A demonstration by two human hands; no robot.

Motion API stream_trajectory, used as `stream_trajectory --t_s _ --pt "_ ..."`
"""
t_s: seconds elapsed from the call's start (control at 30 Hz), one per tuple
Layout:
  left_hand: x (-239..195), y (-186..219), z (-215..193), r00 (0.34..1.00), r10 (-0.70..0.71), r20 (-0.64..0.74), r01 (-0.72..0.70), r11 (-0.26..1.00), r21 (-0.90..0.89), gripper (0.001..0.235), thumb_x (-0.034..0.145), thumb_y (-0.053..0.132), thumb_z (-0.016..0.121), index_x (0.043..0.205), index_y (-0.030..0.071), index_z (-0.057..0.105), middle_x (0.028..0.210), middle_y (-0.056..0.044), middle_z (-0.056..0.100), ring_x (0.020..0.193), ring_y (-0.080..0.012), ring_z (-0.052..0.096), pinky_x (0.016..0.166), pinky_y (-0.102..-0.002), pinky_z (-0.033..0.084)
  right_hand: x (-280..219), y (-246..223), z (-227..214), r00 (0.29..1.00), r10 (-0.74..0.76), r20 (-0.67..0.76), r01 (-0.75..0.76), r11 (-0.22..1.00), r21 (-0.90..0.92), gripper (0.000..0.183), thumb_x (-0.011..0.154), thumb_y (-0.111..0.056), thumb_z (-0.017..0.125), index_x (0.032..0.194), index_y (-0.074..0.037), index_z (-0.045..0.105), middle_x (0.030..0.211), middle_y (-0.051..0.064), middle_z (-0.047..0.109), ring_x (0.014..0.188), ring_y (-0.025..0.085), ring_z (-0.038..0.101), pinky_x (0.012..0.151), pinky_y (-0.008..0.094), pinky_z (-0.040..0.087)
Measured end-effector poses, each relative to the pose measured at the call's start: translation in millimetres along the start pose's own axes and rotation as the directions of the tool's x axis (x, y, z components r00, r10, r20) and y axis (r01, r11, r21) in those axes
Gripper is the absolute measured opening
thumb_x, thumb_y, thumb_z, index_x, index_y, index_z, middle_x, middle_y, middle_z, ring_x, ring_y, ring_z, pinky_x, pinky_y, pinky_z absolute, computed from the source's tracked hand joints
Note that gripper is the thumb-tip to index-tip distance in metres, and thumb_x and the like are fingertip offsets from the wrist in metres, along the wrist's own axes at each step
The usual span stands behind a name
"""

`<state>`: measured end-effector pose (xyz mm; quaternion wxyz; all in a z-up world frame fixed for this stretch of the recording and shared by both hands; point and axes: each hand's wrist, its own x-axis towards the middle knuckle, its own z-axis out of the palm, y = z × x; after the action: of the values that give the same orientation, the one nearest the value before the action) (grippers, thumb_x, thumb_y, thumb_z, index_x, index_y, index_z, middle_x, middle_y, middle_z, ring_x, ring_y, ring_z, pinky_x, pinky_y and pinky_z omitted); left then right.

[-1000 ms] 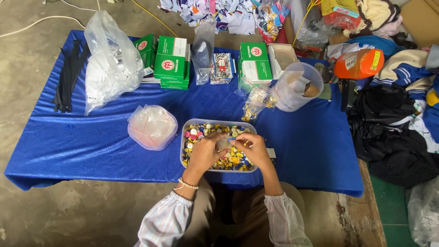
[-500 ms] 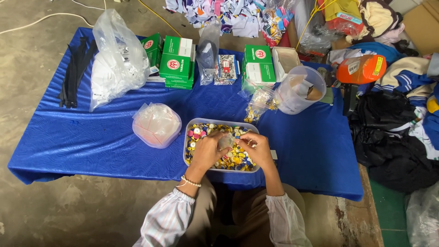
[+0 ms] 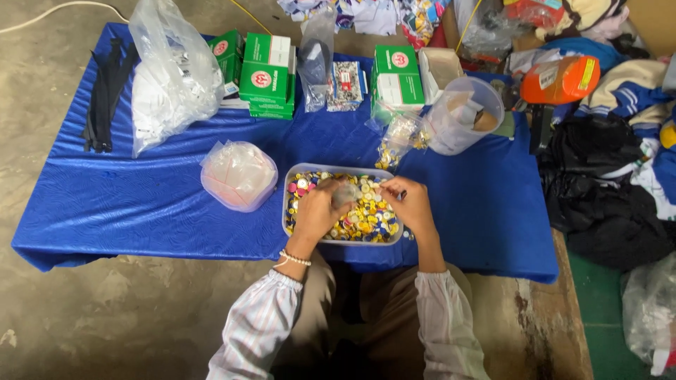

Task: Picking small colorful buttons from a tray and placing them into small plastic bags for packaging.

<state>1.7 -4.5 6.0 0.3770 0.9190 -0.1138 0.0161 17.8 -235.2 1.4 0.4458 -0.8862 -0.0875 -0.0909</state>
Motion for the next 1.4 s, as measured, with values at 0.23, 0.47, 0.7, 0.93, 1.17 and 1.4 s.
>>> stream_trajectory --t_s 0.23,0.47,0.7,0.93,1.17,1.4 --pt "-3.0 -3.4 -4.1 0.999 0.009 -0.053 -0.012 0.998 -0.054 0.049 0.075 0.027 0.085 0.12 0.013 0.071 0.105 -0.005 0.072 0.082 -0.0316 0.074 0.073 -0.047 0.061 -7.3 8.8 -7.0 0.995 0.068 -0.072 -0.071 0.997 -0.041 0.011 0.08 -0.012 0.079 0.09 -0.014 0.079 0.07 0.005 0.074 0.063 0.017 0.069 0.058 0.028 0.053" --pt "-5.4 4.7 -9.0 0.994 0.036 -0.103 -0.04 0.999 -0.03 0.051 0.073 0.023 0.087 0.12 0.009 0.07 0.103 -0.009 0.07 0.09 -0.0377 0.072 0.076 -0.051 0.059 -26.4 14.2 -2.1 0.995 -0.029 0.096 0.067 0.903 -0.424 0.011 0.075 -0.017 0.079 0.076 -0.027 0.075 0.07 -0.005 0.072 0.076 0.02 0.071 0.078 0.035 0.049" --pt "-6.3 7.2 -13.1 0.994 0.022 -0.109 -0.028 0.998 -0.056 0.049 0.073 0.021 0.087 0.117 0.009 0.071 0.098 -0.006 0.07 0.079 -0.0327 0.073 0.07 -0.05 0.059 -35.5 37.5 24.9 0.93 0.094 0.355 0.141 0.801 -0.582 0.013 0.07 -0.019 0.085 0.076 -0.022 0.074 0.08 -0.001 0.074 0.093 0.026 0.065 0.09 0.043 0.031" --pt "-4.9 4.3 -9.7 0.997 0.026 -0.079 -0.029 0.999 -0.046 0.05 0.074 0.021 0.087 0.12 0.01 0.071 0.1 -0.005 0.069 0.081 -0.0313 0.073 0.071 -0.048 0.059 -32.3 30.3 19.5 0.981 -0.009 0.194 0.136 0.746 -0.652 0.015 0.076 -0.018 0.082 0.07 -0.025 0.07 0.07 -0.005 0.061 0.085 0.021 0.056 0.086 0.041 0.03" --pt "-4.2 -2.4 -4.6 0.991 -0.007 -0.136 -0.006 0.996 -0.09 0.053 0.072 0.022 0.089 0.121 0.01 0.072 0.1 -0.007 0.071 0.077 -0.0313 0.073 0.071 -0.047 0.059 -30.7 38.3 41.7 0.991 -0.069 0.112 0.128 0.719 -0.683 0.017 0.073 -0.017 0.084 0.067 -0.024 0.069 0.066 -0.004 0.052 0.081 0.02 0.051 0.085 0.042 0.028" --pt "-2.6 -5.6 -12.3 0.938 -0.078 -0.339 0.009 0.98 -0.201 0.054 0.076 0.017 0.087 0.125 0.004 0.069 0.098 -0.011 0.071 0.075 -0.0319 0.073 0.068 -0.043 0.059 -18.2 41.1 40.4 0.994 -0.109 0.015 0.099 0.824 -0.558 0.015 0.073 -0.022 0.083 0.076 -0.031 0.071 0.068 -0.007 0.059 0.077 0.019 0.057 0.085 0.041 0.031"
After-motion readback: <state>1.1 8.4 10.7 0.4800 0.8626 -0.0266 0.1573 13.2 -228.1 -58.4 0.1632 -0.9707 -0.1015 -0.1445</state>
